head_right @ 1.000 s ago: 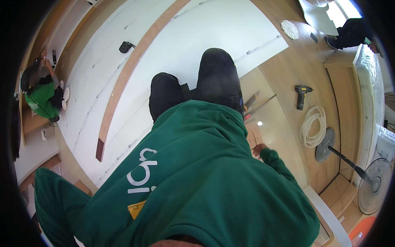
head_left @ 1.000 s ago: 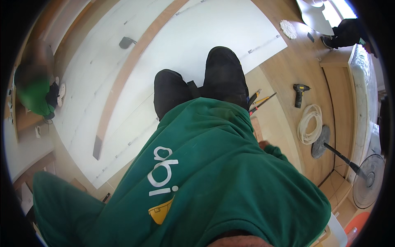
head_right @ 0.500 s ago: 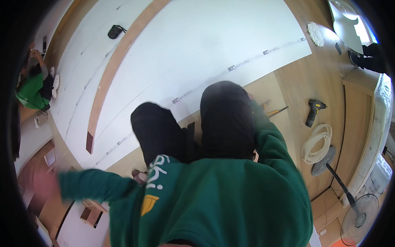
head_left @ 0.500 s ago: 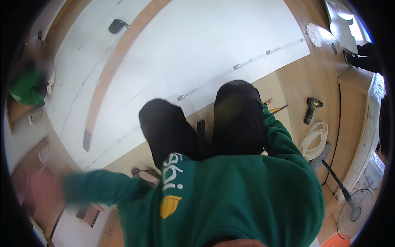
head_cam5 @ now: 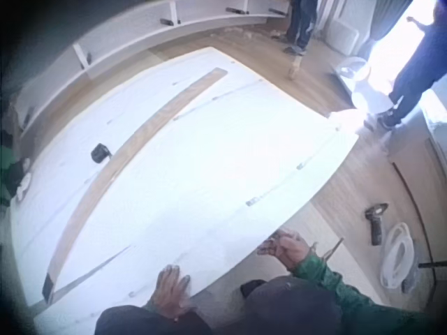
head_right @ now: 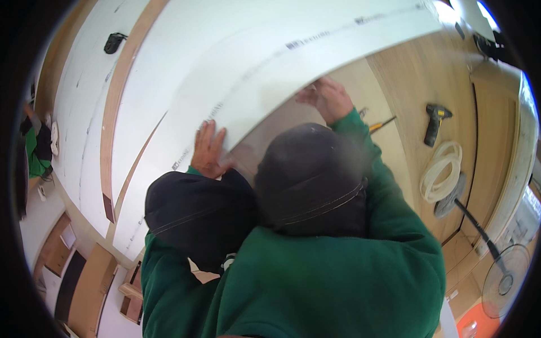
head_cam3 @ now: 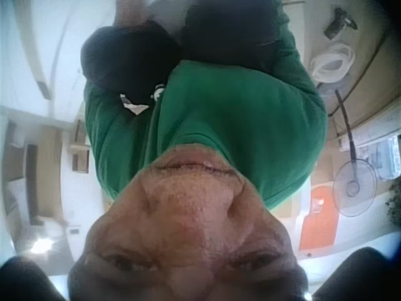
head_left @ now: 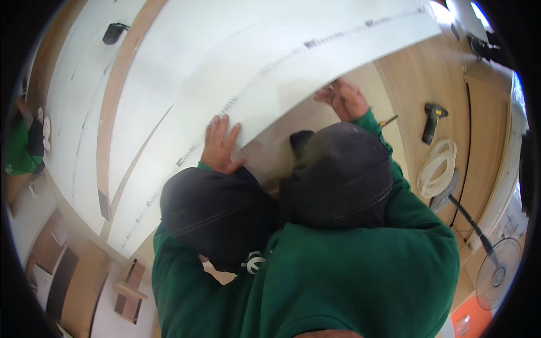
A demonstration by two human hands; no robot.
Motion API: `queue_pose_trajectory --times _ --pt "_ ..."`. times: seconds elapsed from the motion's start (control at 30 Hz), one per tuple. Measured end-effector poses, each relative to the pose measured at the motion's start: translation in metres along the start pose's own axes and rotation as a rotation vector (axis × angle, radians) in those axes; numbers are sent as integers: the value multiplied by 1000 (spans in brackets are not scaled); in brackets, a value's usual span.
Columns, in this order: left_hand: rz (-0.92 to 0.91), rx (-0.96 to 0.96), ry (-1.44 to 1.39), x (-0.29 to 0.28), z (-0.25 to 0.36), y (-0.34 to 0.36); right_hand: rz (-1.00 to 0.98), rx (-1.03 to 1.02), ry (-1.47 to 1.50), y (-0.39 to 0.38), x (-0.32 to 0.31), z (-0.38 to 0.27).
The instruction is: The person uses a utility knife and a straight wooden guide to score and cut a large white laminate sheet on the floor. They then use a pencil to trace the outline of a wooden template onto the sheet.
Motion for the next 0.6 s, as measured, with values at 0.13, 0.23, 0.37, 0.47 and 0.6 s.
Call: queue_pose_trajectory --times 0.13,0.23,0.37,0.47,0.6 --pt "4 151 2 -33 6 7 30 -45 -380 21 9 -22" --pt "-29 145 42 -94 -4 11 261 -96 -528 46 9 -21" --pt "-88 19 130 -172 -5 48 342 -91 -413 89 -3 -8" --pt "-59 17 138 -206 11 81 227 -75 -592 112 -18 0" --pt "-11 71 214 -213 24 98 749 294 -335 120 -43 36"
Point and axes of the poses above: each hand's wrist, its own y-axis towards the middle knuckle, its own x-axis out of the palm, z = x × y, the point moved 3 cm from there along y, towards the middle knuckle, and after that the axes turned 7 degrees about z, right-handed, at the moved point
